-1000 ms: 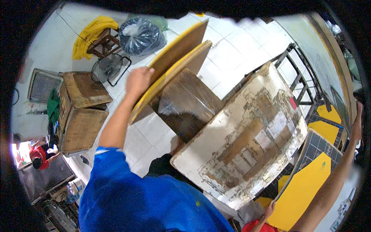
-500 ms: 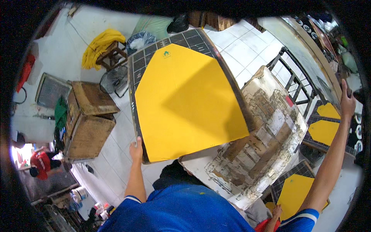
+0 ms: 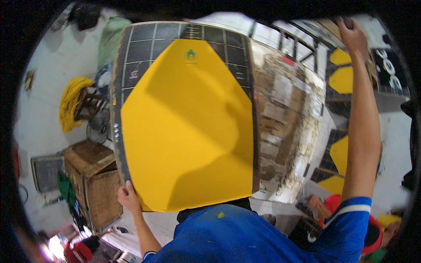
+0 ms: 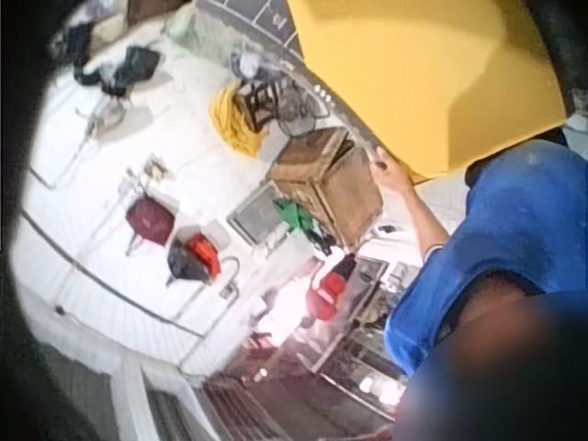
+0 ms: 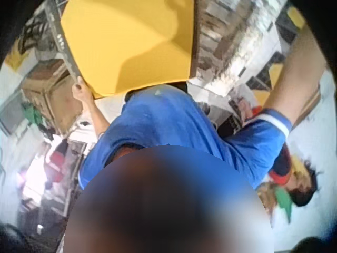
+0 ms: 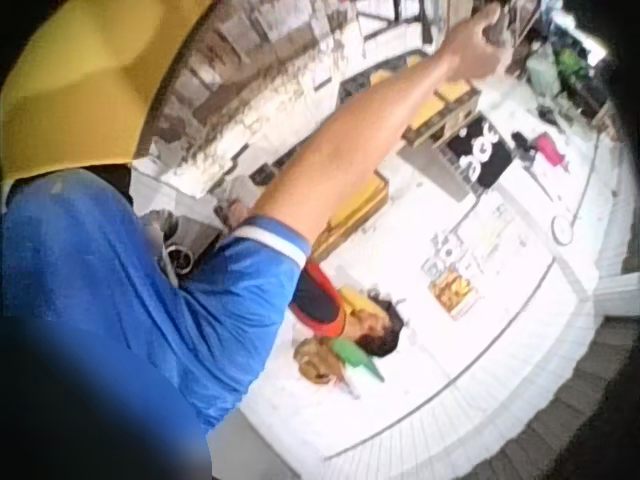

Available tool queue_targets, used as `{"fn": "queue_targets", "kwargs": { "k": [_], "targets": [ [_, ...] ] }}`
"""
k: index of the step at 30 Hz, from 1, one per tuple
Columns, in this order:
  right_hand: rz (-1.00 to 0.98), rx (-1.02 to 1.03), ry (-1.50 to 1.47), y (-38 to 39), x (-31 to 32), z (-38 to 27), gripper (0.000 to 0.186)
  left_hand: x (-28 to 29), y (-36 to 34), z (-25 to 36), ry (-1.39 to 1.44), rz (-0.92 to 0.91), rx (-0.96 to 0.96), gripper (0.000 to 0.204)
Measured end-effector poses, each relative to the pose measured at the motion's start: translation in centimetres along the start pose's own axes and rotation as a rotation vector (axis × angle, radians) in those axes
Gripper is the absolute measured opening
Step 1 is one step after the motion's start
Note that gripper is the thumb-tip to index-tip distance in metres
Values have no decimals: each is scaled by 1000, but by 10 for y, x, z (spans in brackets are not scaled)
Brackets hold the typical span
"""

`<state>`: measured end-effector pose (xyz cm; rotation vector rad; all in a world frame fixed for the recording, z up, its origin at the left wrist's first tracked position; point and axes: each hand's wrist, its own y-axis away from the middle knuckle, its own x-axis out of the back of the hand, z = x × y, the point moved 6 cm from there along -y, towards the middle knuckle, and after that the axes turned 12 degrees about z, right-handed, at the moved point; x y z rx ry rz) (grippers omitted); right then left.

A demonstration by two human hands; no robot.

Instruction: The person performs screen printing on yellow fabric pieces. They position a screen over the fabric, pull a squeegee across the screen to apply green ink, lift the screen, and repeat the process on multiple pieces.

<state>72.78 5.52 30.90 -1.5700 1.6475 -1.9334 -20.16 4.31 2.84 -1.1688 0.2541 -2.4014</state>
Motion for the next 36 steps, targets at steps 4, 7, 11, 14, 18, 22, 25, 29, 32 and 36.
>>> {"fn": "queue_targets", "kwargs": {
  "k": [4,7,11,14,18,22,25,29,32,36],
  "targets": [
    [60,-32,-30,16,19,-15,65,-107,68,17,162,-226,73,42],
    [92,-7,-23,28,38,-41,66,-158,109,39,53,-526,85,42],
    [123,24,-80,32,55,-74,65,-170,127,75,-9,-936,-189,59],
    [100,31,-122,25,56,-83,66,-168,132,85,-12,-1141,-218,68],
    [90,30,-64,12,53,-78,68,-176,138,93,33,-1181,-148,62],
    [80,-11,-26,5,49,-74,71,-181,141,95,3,-1189,-109,62],
    [87,-12,-32,2,52,-77,72,-179,137,94,-16,-1189,-114,61],
    [77,-26,-35,-1,59,-83,70,-182,133,94,-17,-1192,-188,62],
    [68,-30,-64,-7,63,-89,69,-187,129,93,-95,-1215,-235,66],
    [43,-40,-58,-17,55,-83,69,-201,119,95,-344,-1229,-456,72]
  ]
}}
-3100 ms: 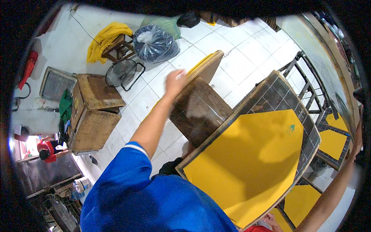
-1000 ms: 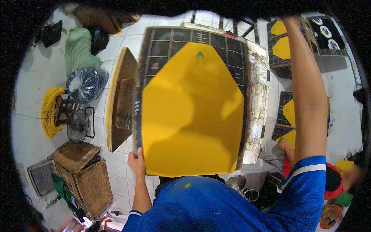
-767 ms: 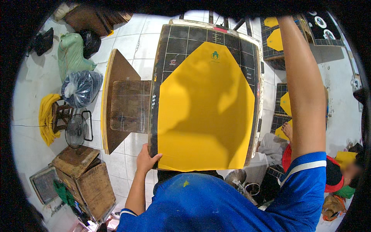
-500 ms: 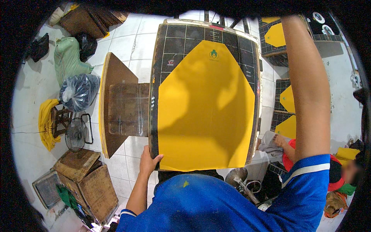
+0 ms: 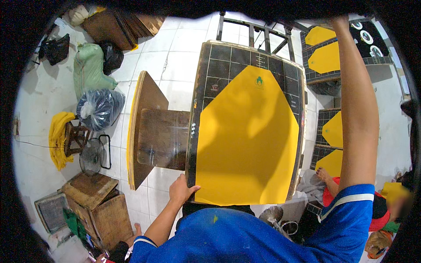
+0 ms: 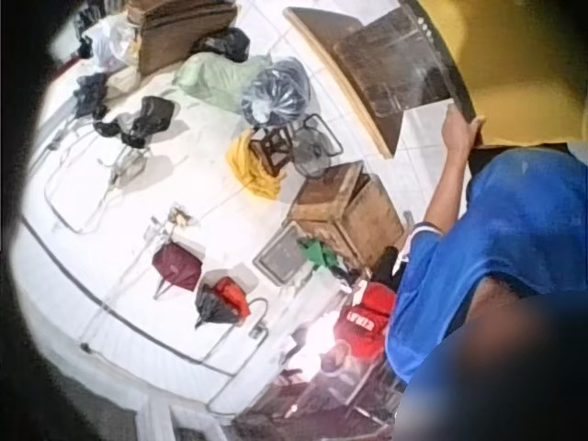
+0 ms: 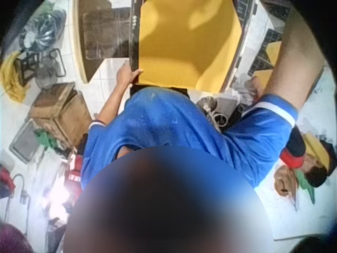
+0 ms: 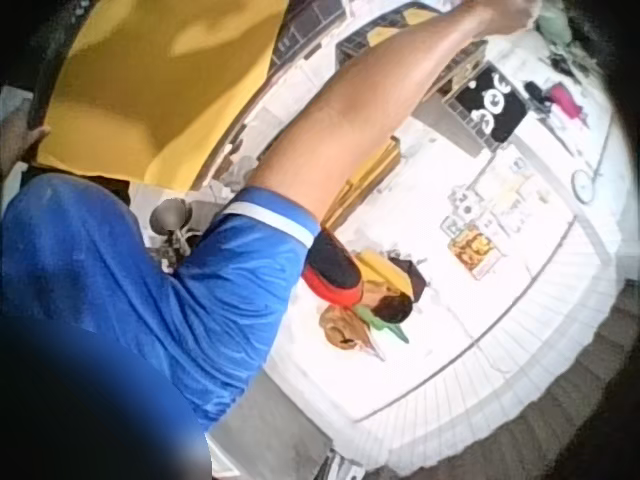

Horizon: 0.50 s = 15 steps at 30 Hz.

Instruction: The person performs screen printing on yellow fabric pieces. They position a screen over the fabric, pull a squeegee across the screen to apply green ink, lift the screen, and repeat the process on multiple pieces.

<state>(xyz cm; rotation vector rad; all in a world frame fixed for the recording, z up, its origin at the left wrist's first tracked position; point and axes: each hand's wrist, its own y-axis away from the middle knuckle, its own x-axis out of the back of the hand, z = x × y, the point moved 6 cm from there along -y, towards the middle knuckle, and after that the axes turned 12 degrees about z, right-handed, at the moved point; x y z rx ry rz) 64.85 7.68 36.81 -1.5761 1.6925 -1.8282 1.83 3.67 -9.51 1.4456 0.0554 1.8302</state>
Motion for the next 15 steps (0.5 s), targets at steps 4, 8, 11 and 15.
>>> {"fn": "queue_targets", "kwargs": {
  "k": [4,8,11,15],
  "targets": [
    [39,72,-45,3,-11,26,69,30,-35,18,-168,10,-214,77],
    [165,260,145,43,-19,41,58,116,-102,80,106,104,-270,66],
    [239,246,-9,113,-12,40,59,224,-150,158,590,652,-505,64],
    [65,152,-18,229,-22,40,54,244,-220,186,1453,586,-180,53]
  ]
}}
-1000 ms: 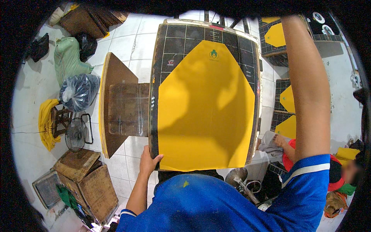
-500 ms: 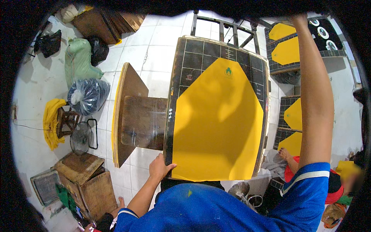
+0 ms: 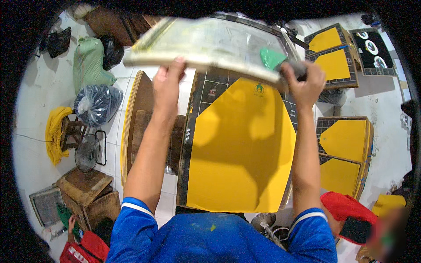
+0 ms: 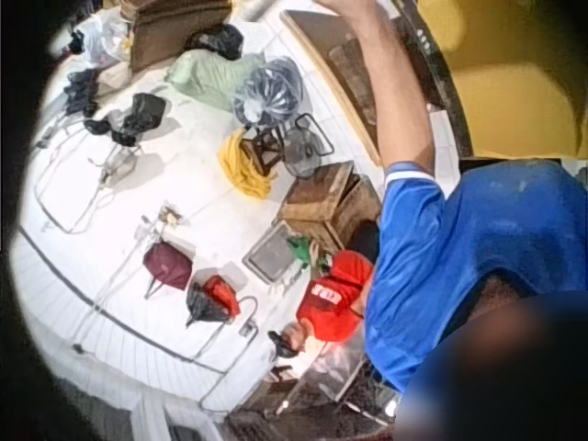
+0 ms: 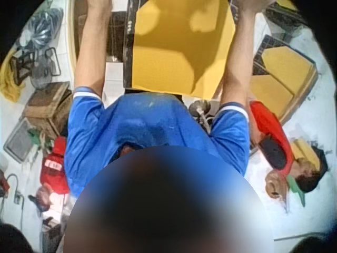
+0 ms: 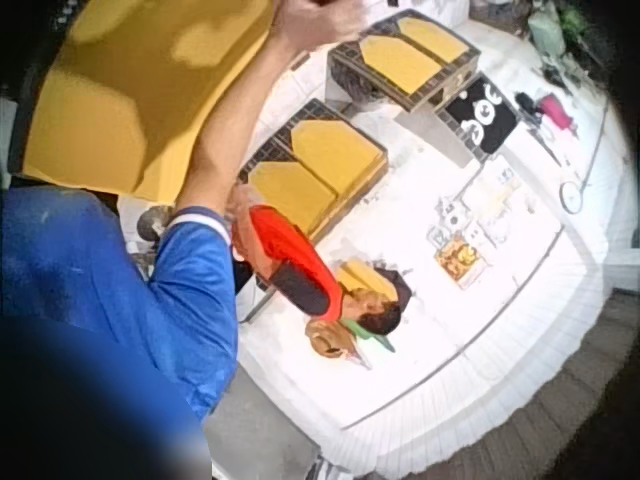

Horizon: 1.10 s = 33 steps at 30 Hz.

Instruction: The person performs screen printing on yellow fabric pieces. They position a screen over the fabric, pull a squeegee across the screen to apply green ink, lift the screen, and repeat the process on multiple pieces.

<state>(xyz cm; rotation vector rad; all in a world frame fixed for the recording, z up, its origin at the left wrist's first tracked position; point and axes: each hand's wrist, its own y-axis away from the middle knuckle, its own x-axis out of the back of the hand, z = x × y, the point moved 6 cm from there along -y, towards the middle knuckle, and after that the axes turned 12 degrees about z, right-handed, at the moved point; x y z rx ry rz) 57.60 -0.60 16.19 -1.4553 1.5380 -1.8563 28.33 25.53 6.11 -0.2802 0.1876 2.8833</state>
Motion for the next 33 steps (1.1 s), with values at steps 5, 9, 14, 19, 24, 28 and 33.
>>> {"fn": "queue_targets", "kwargs": {
  "k": [5,9,14,19,24,28,33],
  "targets": [
    [-813,-90,17,108,-87,26,45,53,1,-136,-290,212,632,36],
    [-1055,-99,-78,134,-129,37,41,69,-9,-190,-505,253,600,59],
    [-970,-71,-145,158,-97,22,32,58,15,-200,-570,266,519,64],
    [-905,-78,-124,124,-166,53,30,47,24,-210,-643,255,444,64],
    [-1207,-42,-366,91,-259,93,40,46,24,-206,-611,331,355,62],
    [-1099,-47,-234,90,-259,104,45,43,24,-203,-561,275,304,61],
    [-745,25,-38,126,-180,62,45,48,23,-211,-568,327,357,62]
  ]
}}
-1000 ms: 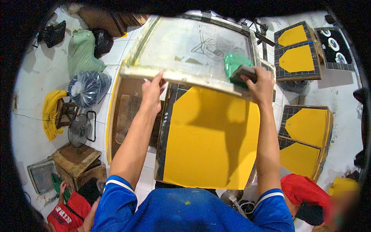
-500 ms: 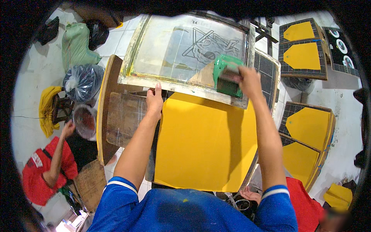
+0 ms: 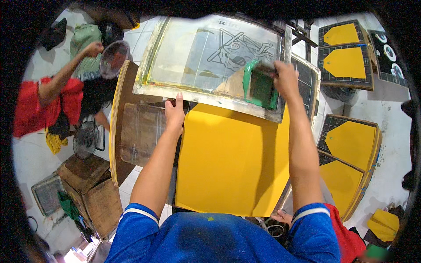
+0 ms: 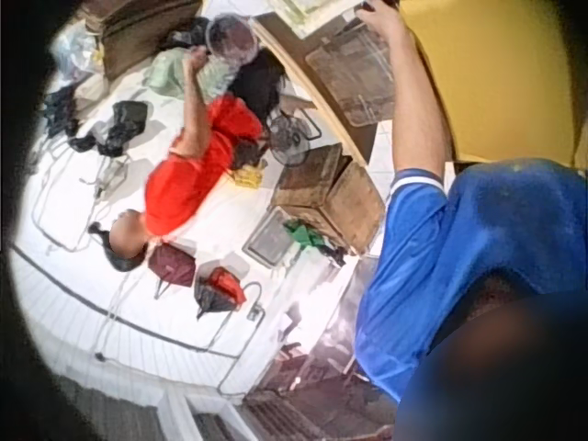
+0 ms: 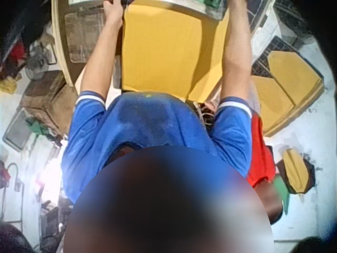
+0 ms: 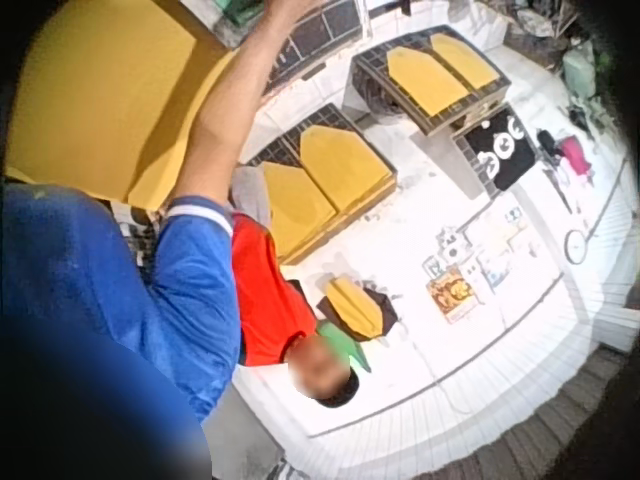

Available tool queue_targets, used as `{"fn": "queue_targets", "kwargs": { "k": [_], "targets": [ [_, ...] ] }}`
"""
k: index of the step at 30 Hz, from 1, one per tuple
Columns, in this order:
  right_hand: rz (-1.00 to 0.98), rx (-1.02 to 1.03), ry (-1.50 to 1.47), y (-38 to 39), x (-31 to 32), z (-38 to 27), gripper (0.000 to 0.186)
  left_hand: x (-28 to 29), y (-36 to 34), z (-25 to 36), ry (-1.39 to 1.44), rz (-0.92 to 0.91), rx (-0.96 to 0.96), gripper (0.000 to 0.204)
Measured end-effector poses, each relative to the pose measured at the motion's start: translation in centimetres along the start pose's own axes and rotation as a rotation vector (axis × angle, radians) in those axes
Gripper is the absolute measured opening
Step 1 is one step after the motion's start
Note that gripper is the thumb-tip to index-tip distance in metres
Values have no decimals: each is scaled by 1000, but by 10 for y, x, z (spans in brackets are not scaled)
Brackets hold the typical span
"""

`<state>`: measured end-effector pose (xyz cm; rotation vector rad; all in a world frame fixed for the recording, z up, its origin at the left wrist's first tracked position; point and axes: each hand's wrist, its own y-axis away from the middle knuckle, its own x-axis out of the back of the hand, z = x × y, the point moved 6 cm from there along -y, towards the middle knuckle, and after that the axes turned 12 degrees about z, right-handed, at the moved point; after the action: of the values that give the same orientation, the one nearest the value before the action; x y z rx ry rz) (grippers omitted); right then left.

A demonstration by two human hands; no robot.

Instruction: The person performs screen printing on yellow fabric pieces. They position a screen over the fabric, pull a squeegee across the screen to apply green ink, lift the screen, and repeat the process on multiple pieces.

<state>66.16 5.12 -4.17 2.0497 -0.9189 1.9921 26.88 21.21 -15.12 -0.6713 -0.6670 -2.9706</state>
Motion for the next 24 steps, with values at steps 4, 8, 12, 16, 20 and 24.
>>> {"fn": "queue_targets", "kwargs": {
  "k": [4,8,12,16,20,24],
  "targets": [
    [104,-76,-84,91,43,-56,42,-4,0,2,127,-78,18,58],
    [101,-18,-105,84,66,-69,41,-2,7,4,253,-141,28,50],
    [-124,-19,-157,63,55,-40,39,-2,12,6,383,-152,-64,46],
    [-223,-10,-105,66,38,-32,39,-4,9,1,413,-181,-76,44],
    [-353,-42,-9,-21,11,-8,41,-1,8,1,373,-132,-79,44],
    [-298,-53,-165,-57,-5,11,39,-3,15,10,438,-134,-101,44]
  ]
}}
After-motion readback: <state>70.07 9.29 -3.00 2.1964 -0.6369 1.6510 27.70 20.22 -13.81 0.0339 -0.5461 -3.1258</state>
